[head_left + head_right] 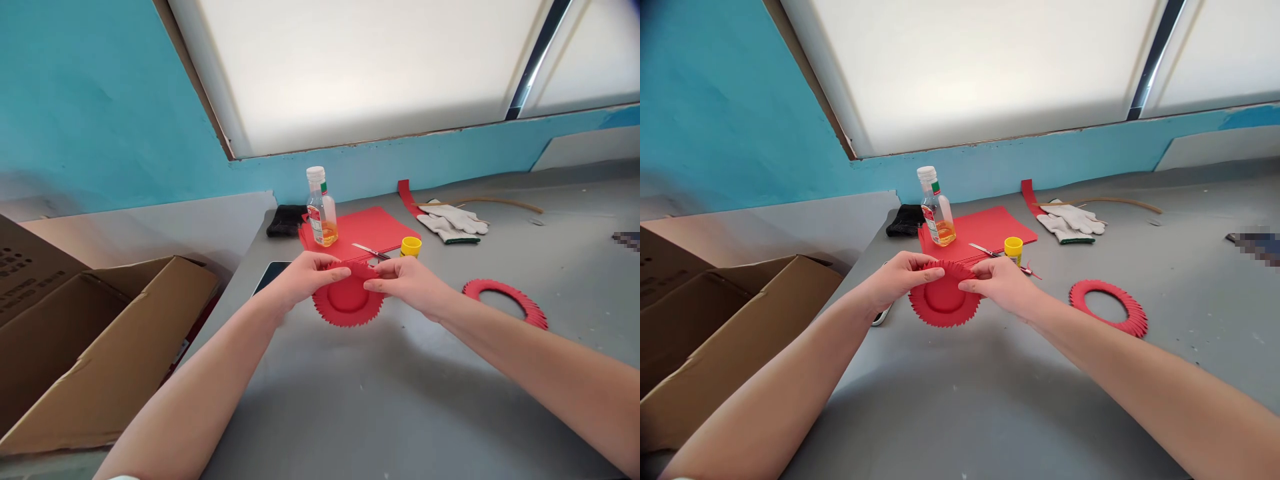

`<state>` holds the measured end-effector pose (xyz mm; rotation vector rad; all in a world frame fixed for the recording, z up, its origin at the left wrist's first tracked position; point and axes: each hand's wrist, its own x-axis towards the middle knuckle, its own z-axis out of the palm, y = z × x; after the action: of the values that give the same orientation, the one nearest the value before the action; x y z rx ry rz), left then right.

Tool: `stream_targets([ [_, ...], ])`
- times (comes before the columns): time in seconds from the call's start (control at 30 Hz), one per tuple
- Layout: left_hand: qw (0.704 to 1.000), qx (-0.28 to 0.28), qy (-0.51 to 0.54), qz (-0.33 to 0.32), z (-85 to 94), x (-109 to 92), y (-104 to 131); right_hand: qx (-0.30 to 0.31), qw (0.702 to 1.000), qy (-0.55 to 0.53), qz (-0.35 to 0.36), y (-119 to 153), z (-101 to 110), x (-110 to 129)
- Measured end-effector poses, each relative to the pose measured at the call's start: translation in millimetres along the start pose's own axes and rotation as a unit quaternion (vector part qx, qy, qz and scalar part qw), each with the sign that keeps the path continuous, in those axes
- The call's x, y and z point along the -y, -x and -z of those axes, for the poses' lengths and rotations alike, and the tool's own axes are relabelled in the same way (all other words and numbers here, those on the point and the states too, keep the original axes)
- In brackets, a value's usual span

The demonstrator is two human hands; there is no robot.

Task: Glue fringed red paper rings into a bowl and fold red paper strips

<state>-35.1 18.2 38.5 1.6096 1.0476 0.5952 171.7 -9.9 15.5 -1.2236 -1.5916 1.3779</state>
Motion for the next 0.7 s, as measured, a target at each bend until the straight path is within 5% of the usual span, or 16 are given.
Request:
stream_targets([
  [0.27,0.984,-0.080,0.072,-0.140,-6.8,-2,3,-0.104,0.987,0.037,0.118,7,-1,15],
  [0.57,0.981,-0.036,-0.142,-0.129,-11.5,-2,5,-0.136,0.936,0.258,0.199,8,-4,1],
  [0.7,0.982,-0.063,-0.127,-0.128,-15.5,3,4,-0.125,0.955,0.191,0.188,5,-5,0],
])
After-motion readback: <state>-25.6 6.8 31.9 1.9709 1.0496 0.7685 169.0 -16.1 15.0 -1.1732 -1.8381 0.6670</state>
